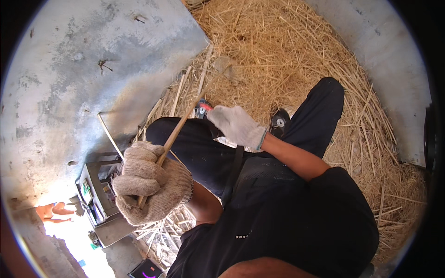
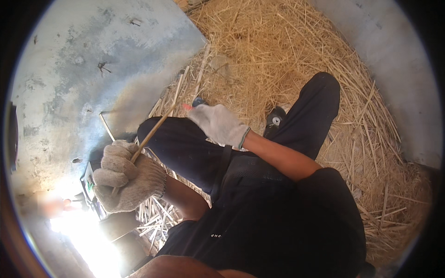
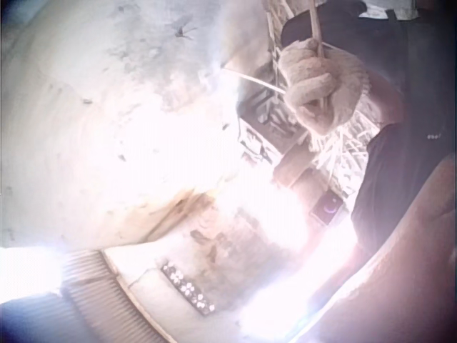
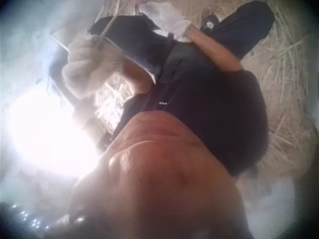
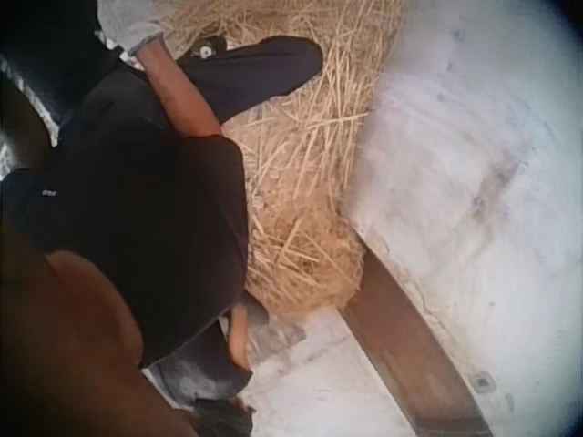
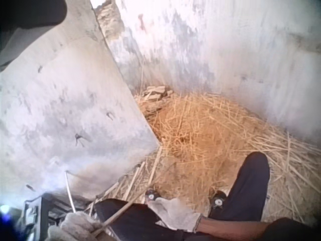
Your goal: The person uses a small tool to smooth the edge of a thin wooden strip while holding it against a cloth-wrapped support.
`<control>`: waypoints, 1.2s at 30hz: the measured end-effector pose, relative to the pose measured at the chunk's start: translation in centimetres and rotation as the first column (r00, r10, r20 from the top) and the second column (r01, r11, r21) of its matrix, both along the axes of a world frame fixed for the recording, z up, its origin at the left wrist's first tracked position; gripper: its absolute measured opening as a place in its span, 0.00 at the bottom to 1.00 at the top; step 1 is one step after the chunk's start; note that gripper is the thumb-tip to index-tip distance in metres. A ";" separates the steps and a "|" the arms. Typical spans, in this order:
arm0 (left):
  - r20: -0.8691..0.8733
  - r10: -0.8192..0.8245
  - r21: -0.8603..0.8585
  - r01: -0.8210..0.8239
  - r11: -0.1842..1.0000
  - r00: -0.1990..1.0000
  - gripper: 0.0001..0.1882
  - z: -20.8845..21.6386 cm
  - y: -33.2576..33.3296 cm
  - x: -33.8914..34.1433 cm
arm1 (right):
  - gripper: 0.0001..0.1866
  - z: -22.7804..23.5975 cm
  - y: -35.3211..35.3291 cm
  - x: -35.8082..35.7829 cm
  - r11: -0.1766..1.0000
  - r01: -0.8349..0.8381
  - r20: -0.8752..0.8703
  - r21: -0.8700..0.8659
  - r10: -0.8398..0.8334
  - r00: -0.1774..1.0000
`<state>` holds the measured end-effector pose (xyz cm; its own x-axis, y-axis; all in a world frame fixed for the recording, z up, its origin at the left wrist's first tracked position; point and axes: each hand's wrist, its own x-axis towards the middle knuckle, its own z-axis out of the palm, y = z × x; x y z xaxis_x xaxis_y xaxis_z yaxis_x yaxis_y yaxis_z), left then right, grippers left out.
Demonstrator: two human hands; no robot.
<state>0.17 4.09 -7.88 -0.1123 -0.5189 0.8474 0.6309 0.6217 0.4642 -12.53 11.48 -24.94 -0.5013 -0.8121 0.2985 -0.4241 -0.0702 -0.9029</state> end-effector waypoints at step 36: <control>-0.084 0.151 -0.172 -0.163 0.971 0.985 0.25 0.0 2.5 -2.1 | 0.38 -6.9 -3.6 -6.5 0.865 0.266 -0.099 0.425 -0.248 0.964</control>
